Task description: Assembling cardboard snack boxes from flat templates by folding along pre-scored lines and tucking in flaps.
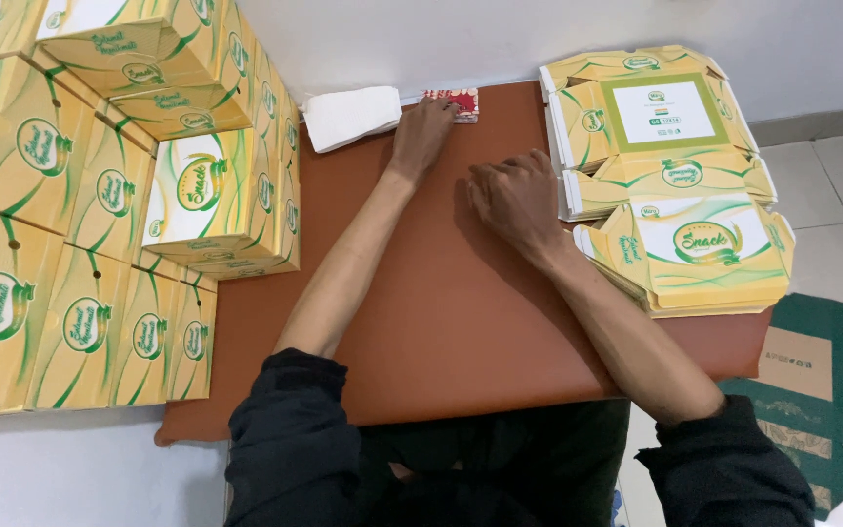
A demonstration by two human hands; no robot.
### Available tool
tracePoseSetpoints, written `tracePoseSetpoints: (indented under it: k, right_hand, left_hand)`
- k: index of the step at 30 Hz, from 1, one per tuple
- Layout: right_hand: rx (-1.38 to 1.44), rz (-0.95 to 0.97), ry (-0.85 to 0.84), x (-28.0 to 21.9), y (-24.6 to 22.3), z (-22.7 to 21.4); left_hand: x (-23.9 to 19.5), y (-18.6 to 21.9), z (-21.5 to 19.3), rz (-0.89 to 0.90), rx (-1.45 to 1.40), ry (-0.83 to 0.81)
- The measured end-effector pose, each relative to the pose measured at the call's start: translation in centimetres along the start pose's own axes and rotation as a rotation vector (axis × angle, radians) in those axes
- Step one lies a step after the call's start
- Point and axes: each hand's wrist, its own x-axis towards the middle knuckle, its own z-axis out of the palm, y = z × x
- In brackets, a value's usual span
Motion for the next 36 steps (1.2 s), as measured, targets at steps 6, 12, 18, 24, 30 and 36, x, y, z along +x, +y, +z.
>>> tracePoseSetpoints:
  k: [6,12,18,24,30,36]
  right_hand:
    - [-0.308,0.186,-0.038,-2.1,4.5,3.2]
    - [-0.351,0.721,-0.599,-1.7,7.5,1.9]
    - [-0.427,0.585,-0.361,-2.4,9.3,2.1]
    - [-0.450,0.580,-0.224,-1.0,9.0,0.1]
    - [-0.498,0.434,0.146,0.9,6.7,-5.2]
    - [-0.307,0.296,0.363,2.4,-0.2,-8.7]
  left_hand:
    - [0.3,-0.1,1.1,-0.005,0.029,-0.021]
    - [0.5,0.0,1.5,0.017,0.037,-0.138]
    - [0.6,4.4,-4.2,0.011,0.046,0.056]
    - [1.8,8.3,-9.0,0.027,-0.509,0.067]
    - [3.7,11.3,-13.0,-0.132,-0.980,-0.174]
    - [4.1,12.3,-15.0,-0.126,-2.039,-0.628]
